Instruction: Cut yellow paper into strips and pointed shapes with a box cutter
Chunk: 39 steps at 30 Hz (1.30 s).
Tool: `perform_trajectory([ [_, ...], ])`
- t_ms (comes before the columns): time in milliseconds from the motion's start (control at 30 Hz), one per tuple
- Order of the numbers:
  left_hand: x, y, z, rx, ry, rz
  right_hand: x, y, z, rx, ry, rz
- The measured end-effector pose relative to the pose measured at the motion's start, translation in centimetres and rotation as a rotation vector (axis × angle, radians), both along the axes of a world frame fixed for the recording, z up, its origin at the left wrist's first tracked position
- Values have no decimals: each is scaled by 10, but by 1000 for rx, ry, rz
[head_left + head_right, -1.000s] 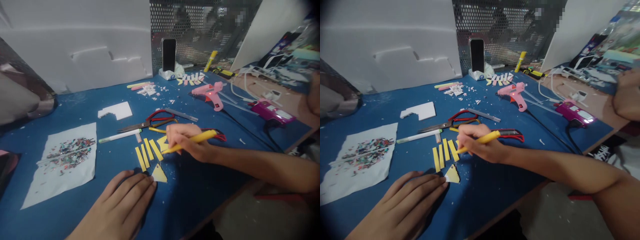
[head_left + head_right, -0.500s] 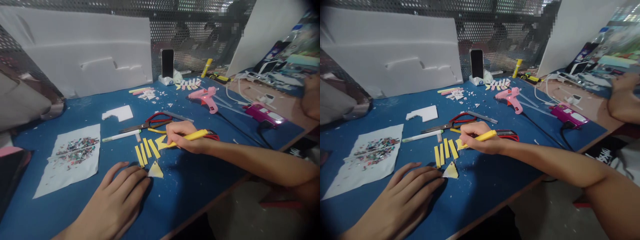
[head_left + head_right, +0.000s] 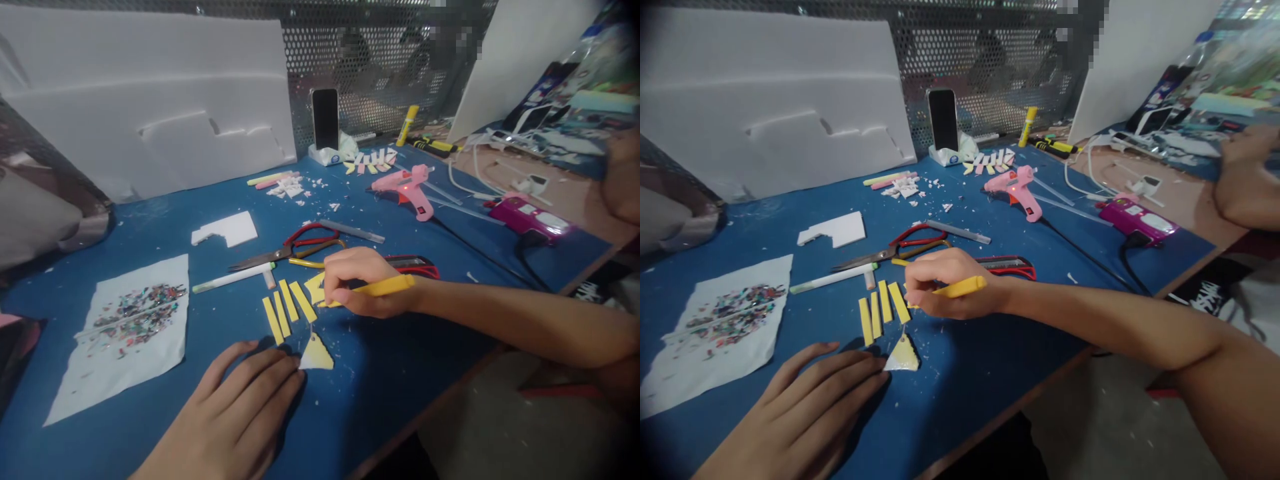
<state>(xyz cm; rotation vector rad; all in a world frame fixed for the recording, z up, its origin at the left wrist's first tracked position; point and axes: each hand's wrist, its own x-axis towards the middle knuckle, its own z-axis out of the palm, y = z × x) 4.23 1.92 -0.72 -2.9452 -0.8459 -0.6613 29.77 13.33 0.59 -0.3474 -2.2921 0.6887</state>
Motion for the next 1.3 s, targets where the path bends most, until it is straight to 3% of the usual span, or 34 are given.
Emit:
perform_trajectory([
  [200,1,-4,-3,-29,-45,46,1,-2,-1,-22,-13,13],
  [600,1,0,2,0,17,11,-1,-1,-2,-27,-29,6],
  [900,0,-3,3,-11,11,22,-1,-7,-2,-45,-60,169],
  [1300,-3,-1,5,-42,36,13,-8,-11,-3,-9,-150,182],
])
